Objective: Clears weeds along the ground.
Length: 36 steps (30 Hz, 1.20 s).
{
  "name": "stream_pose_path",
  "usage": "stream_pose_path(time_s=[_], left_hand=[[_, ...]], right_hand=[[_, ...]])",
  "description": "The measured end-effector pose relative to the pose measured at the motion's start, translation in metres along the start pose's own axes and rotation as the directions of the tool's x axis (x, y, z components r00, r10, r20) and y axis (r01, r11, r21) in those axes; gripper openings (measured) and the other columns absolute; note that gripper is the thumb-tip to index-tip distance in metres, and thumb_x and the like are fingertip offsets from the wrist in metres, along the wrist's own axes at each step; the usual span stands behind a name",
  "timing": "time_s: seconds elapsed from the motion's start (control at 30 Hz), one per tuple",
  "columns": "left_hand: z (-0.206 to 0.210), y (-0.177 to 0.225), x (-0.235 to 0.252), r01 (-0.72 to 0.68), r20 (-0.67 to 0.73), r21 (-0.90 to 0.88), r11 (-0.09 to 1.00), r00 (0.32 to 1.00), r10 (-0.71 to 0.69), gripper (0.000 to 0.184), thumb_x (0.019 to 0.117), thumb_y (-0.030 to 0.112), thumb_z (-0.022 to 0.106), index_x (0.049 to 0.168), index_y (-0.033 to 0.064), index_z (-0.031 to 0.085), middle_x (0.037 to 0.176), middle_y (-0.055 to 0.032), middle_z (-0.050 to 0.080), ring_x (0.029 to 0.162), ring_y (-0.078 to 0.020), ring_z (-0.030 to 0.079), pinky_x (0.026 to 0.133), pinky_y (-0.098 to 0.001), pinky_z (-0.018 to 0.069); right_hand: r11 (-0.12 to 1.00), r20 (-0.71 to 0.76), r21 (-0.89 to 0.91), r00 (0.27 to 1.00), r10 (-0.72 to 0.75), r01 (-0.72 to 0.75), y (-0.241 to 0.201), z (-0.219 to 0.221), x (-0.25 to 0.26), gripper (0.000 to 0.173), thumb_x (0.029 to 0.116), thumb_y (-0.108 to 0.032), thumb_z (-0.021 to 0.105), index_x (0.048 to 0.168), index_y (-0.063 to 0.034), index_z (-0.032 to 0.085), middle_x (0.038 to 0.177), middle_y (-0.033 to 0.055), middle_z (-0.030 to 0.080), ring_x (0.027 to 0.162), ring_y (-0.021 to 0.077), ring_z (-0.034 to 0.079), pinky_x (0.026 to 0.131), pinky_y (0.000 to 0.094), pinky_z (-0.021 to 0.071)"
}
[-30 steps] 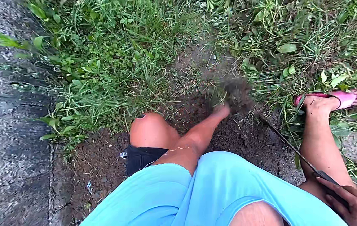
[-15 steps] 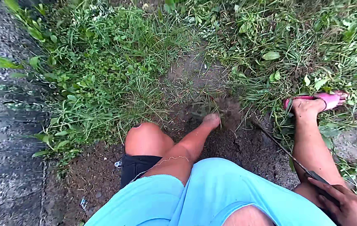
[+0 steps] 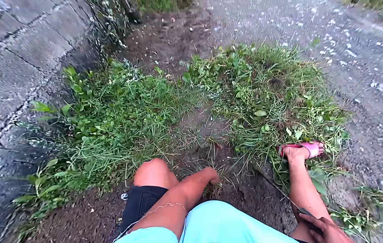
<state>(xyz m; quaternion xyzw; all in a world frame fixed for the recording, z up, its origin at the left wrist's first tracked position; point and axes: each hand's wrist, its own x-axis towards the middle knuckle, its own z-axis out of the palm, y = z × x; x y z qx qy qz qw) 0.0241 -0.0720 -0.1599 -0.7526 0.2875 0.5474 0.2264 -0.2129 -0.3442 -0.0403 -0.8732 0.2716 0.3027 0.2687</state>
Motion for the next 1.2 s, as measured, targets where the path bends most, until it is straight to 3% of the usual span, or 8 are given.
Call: stream_pose_path(time_s=[0.23, 0.4, 0.47, 0.63, 0.97, 1.1, 1.13, 1.2], left_hand=[[-0.134, 0.003, -0.125, -0.107, -0.441, -0.094, 0.99, 0.896, 0.056, 0.026, 0.1005, 0.008, 0.057, 0.115, -0.011, 0.066, 0.116, -0.0301, 0.066, 0.108, -0.0452, 0.064, 0.09, -0.0654, 0.0491], [-0.243, -0.015, -0.231, -0.417, -0.985, -0.136, 0.899, 0.153, -0.077, 0.046, 0.1028, 0.015, 0.059, 0.148, 0.0055, 0.054, 0.152, -0.0236, 0.049, 0.141, -0.0366, 0.051, 0.115, -0.0522, 0.0449], [-0.25, -0.012, -0.268, -0.41, -0.996, -0.086, 0.908, 0.05, -0.072, 0.051, 0.1024, 0.018, 0.062, 0.152, 0.0089, 0.051, 0.159, -0.0205, 0.043, 0.145, -0.0333, 0.046, 0.118, -0.0478, 0.042], [-0.183, -0.054, -0.269, -0.272, -0.985, -0.023, 0.962, 0.172, 0.026, 0.043, 0.1006, 0.02, 0.063, 0.142, 0.0132, 0.06, 0.152, -0.0167, 0.05, 0.138, -0.032, 0.053, 0.112, -0.0512, 0.0468], [-0.002, -0.192, -0.22, -0.396, -0.803, -0.595, 0.699, 0.316, -0.505, 0.038, 0.1026, 0.018, 0.06, 0.138, 0.0066, 0.06, 0.145, -0.0211, 0.057, 0.137, -0.0356, 0.054, 0.113, -0.0557, 0.0438], [0.01, -0.182, -0.196, -0.484, -0.829, -0.559, 0.673, 0.34, -0.444, 0.04, 0.1028, 0.021, 0.063, 0.139, 0.0052, 0.06, 0.147, -0.0219, 0.055, 0.138, -0.0358, 0.053, 0.115, -0.0544, 0.0435], [0.011, -0.18, -0.191, -0.487, -0.841, -0.54, 0.686, 0.34, -0.421, 0.04, 0.1019, 0.022, 0.064, 0.138, 0.0059, 0.062, 0.147, -0.0211, 0.056, 0.137, -0.0353, 0.054, 0.114, -0.0543, 0.0449], [0.008, -0.179, -0.199, -0.5, -0.86, -0.51, 0.7, 0.322, -0.396, 0.038, 0.1017, 0.023, 0.065, 0.137, 0.0077, 0.063, 0.145, -0.0198, 0.057, 0.136, -0.0336, 0.056, 0.112, -0.0523, 0.0472]], right_hand=[[0.999, -0.055, -0.005, 0.998, -0.041, 0.041, 0.012, 0.016, 0.003, 0.051, 0.0894, -0.003, 0.073, 0.139, -0.0059, 0.063, 0.144, 0.0292, 0.055, 0.131, 0.0465, 0.055, 0.106, 0.0584, 0.0454], [0.999, -0.119, -0.011, 0.992, -0.051, 0.05, 0.008, 0.02, 0.002, 0.055, 0.0855, -0.003, 0.077, 0.139, -0.0056, 0.064, 0.143, 0.0296, 0.056, 0.129, 0.0478, 0.055, 0.104, 0.0605, 0.0458], [0.998, -0.144, -0.03, 0.988, -0.056, 0.052, 0.003, 0.023, 0.001, 0.056, 0.0834, -0.003, 0.079, 0.137, -0.0039, 0.065, 0.14, 0.0304, 0.057, 0.129, 0.049, 0.056, 0.104, 0.0611, 0.046], [0.994, -0.186, -0.091, 0.98, -0.072, 0.056, -0.005, 0.035, 0.006, 0.055, 0.0817, -0.005, 0.082, 0.134, -0.0037, 0.066, 0.133, 0.0294, 0.062, 0.123, 0.0483, 0.06, 0.099, 0.0622, 0.0493], [0.942, -0.118, -0.329, 0.987, -0.109, 0.064, 0.005, 0.059, -0.042, 0.039, 0.1014, -0.022, 0.062, 0.14, -0.019, 0.065, 0.135, 0.0303, 0.061, 0.124, 0.0529, 0.058, 0.101, 0.0706, 0.0432], [0.941, -0.046, -0.304, 0.989, 0.139, -0.147, -0.159, 0.032, -0.111, 0.049, 0.1071, -0.01, 0.051, 0.154, -0.0003, 0.043, 0.16, 0.0276, 0.038, 0.149, 0.0416, 0.036, 0.121, 0.0509, 0.0281], [0.947, -0.223, -0.243, 0.962, 0.155, -0.209, -0.204, 0.043, -0.113, 0.048, 0.1052, -0.006, 0.05, 0.152, 0.0037, 0.044, 0.16, 0.0231, 0.039, 0.151, 0.033, 0.035, 0.123, 0.0405, 0.0258], [0.987, -0.577, -0.135, 0.804, -0.148, 0.085, -0.229, 0.071, -0.081, 0.043, 0.1045, -0.004, 0.047, 0.139, 0.0208, 0.046, 0.15, 0.0331, 0.047, 0.145, 0.0316, 0.043, 0.119, 0.0286, 0.0296]])
